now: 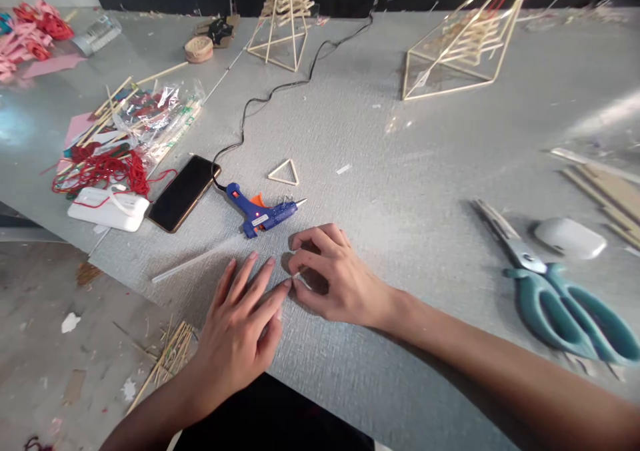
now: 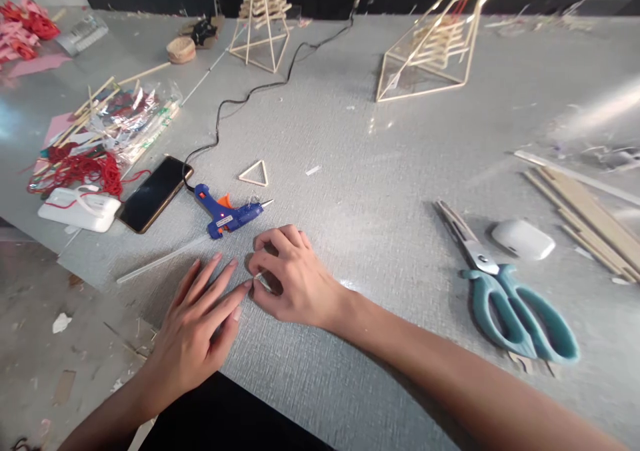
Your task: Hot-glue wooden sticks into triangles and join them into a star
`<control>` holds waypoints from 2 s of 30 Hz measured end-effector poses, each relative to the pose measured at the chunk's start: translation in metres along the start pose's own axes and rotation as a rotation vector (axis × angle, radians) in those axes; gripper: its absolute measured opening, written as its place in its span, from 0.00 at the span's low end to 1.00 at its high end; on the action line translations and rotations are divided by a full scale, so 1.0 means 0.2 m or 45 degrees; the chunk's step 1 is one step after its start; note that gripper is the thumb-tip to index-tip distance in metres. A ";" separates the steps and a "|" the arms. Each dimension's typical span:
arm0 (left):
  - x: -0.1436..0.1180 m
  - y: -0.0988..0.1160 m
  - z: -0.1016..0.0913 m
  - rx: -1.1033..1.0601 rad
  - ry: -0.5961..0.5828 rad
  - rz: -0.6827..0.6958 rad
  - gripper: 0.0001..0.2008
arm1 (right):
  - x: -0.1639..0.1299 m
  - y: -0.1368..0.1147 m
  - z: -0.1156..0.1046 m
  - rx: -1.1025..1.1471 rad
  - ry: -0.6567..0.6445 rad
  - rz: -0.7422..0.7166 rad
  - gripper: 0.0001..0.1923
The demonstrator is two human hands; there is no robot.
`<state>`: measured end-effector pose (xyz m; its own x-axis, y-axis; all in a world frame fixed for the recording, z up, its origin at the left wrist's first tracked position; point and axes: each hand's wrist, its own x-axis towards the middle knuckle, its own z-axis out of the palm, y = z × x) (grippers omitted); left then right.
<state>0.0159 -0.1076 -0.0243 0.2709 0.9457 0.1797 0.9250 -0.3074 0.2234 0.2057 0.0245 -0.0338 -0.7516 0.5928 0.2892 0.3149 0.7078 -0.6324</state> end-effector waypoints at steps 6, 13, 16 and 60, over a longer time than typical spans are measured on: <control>-0.01 -0.01 -0.01 -0.023 -0.014 0.011 0.24 | -0.03 0.00 -0.02 0.027 -0.007 -0.023 0.14; 0.00 -0.02 -0.02 -0.074 0.077 0.048 0.22 | -0.10 0.05 -0.20 -0.027 -0.010 -0.109 0.14; 0.03 -0.01 -0.02 -0.065 0.063 0.090 0.22 | -0.14 0.07 -0.22 -0.116 0.032 -0.094 0.12; 0.14 0.16 -0.04 -2.010 -0.259 -0.493 0.09 | -0.37 -0.26 -0.18 -0.016 0.426 -0.209 0.14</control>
<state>0.0500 -0.0916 -0.0045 0.2485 0.9456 -0.2098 -0.1965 0.2613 0.9451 0.2657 -0.0430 0.0038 -0.5622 0.5621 0.6066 0.2143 0.8074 -0.5496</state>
